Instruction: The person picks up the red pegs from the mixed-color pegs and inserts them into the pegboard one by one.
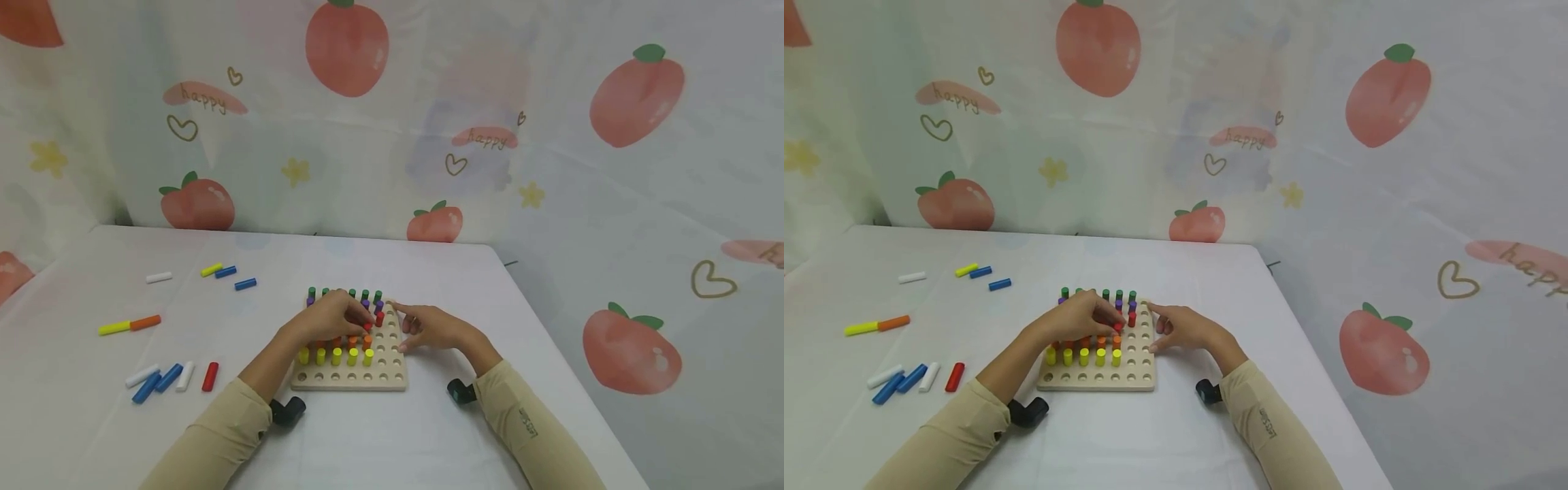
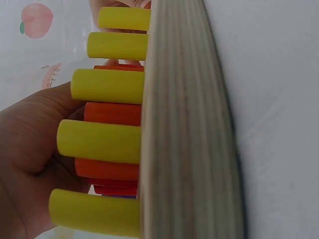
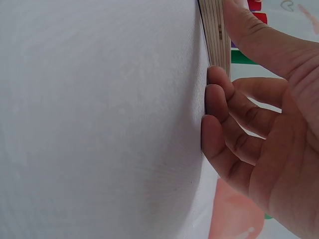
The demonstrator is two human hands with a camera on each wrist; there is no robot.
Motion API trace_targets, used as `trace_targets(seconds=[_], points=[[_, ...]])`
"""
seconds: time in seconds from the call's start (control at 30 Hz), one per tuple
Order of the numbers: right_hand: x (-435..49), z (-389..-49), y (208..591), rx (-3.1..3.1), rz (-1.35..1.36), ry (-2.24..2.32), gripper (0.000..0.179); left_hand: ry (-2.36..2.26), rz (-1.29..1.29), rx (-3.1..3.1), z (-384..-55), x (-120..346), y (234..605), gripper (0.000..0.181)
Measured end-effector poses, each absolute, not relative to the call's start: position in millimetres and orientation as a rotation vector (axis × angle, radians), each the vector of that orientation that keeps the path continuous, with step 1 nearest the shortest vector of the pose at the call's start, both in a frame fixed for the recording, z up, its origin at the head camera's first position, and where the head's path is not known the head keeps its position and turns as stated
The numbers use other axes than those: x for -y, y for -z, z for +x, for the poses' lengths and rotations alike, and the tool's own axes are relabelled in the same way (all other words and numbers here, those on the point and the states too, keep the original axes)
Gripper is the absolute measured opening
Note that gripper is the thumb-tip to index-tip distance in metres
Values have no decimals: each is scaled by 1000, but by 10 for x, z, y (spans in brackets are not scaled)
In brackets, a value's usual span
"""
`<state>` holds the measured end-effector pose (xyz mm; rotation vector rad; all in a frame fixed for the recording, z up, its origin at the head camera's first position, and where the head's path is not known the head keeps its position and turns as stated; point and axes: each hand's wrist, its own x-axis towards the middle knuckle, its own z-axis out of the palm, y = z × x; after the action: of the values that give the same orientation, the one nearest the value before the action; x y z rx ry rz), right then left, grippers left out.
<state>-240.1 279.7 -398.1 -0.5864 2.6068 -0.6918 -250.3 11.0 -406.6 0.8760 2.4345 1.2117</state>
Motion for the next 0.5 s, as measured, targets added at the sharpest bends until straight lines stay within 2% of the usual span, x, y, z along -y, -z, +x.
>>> trace_targets(seconds=[0.5], points=[[-2765, -2400, 3989, -2621, -534, 652, 94, -1094, 886, -2446, -2522, 339, 3955, 20]])
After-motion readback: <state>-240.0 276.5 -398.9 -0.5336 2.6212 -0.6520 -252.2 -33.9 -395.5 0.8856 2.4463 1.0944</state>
